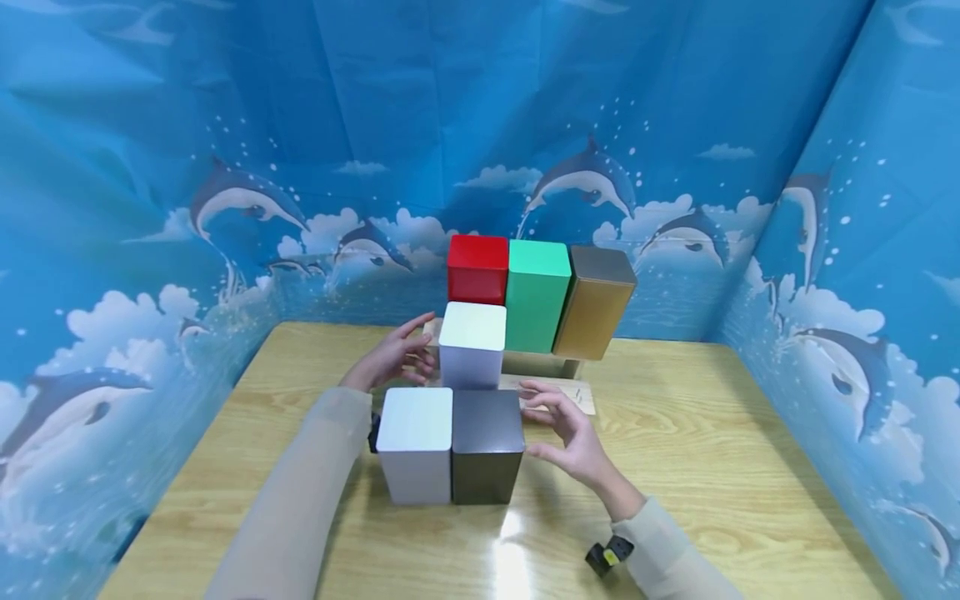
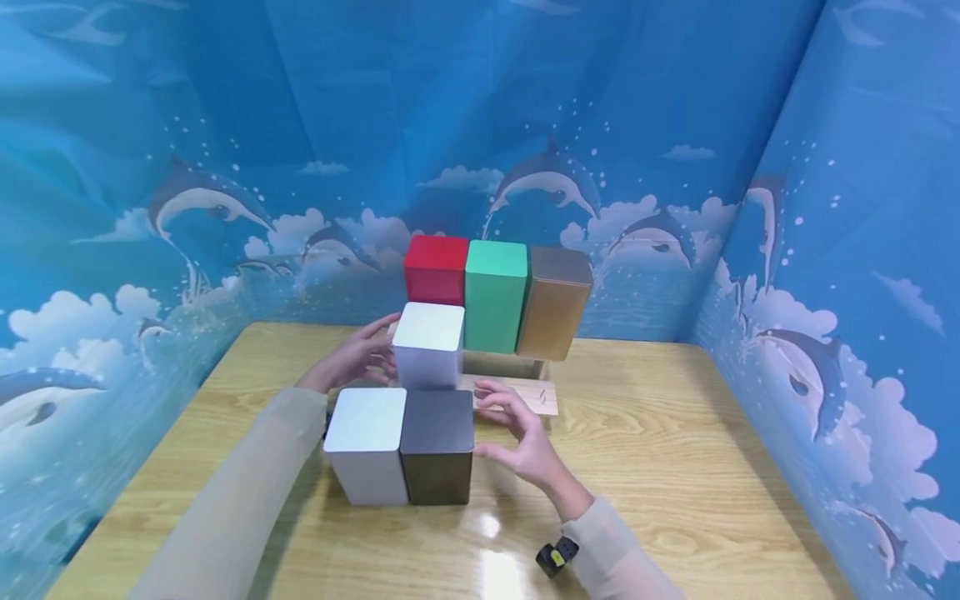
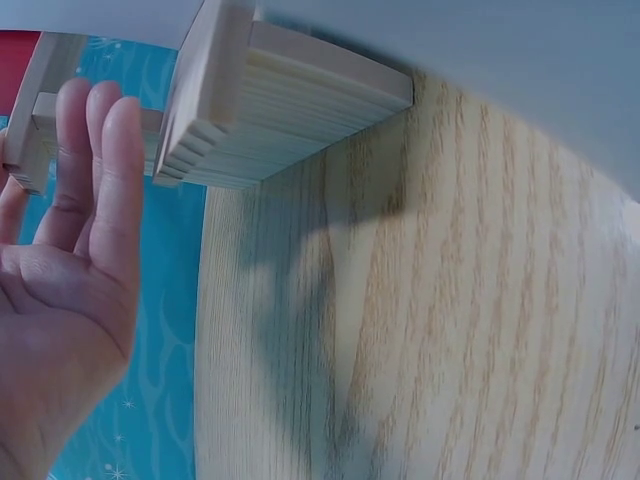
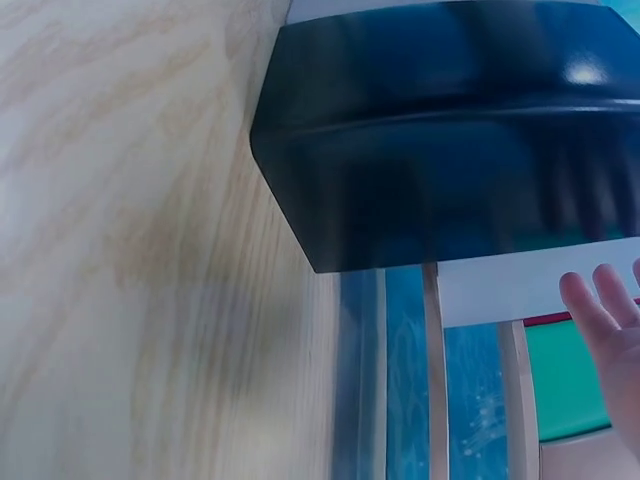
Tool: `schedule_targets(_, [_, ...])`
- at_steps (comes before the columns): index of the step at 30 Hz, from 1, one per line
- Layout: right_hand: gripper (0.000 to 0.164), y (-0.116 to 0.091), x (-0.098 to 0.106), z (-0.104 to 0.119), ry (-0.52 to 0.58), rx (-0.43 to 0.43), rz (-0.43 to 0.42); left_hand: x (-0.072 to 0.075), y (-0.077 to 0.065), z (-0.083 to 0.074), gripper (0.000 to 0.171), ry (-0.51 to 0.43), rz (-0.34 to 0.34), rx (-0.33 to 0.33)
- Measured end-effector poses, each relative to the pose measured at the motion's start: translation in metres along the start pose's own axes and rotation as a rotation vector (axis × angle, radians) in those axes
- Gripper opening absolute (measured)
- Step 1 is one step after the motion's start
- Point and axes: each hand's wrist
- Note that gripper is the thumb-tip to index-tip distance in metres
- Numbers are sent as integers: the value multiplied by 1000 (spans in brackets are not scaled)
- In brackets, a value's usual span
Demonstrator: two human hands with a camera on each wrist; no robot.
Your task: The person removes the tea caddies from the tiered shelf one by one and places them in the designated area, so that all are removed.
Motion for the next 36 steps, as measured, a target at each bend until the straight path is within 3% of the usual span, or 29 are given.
schedule_targets(14, [42, 6, 9, 4, 37, -5, -64, 2, -2, -3, 58, -9, 48, 11])
schedule_targets(36, [36, 18, 15, 4, -30, -23, -126, -3, -1, -1, 52, 7, -20, 4])
Point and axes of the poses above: each hand's wrist, its own y-axis towards the middle knuckle, its own x-axis out of the back of the hand, z = x × y, and after that the axes turned 2 degrees about x, right-handed
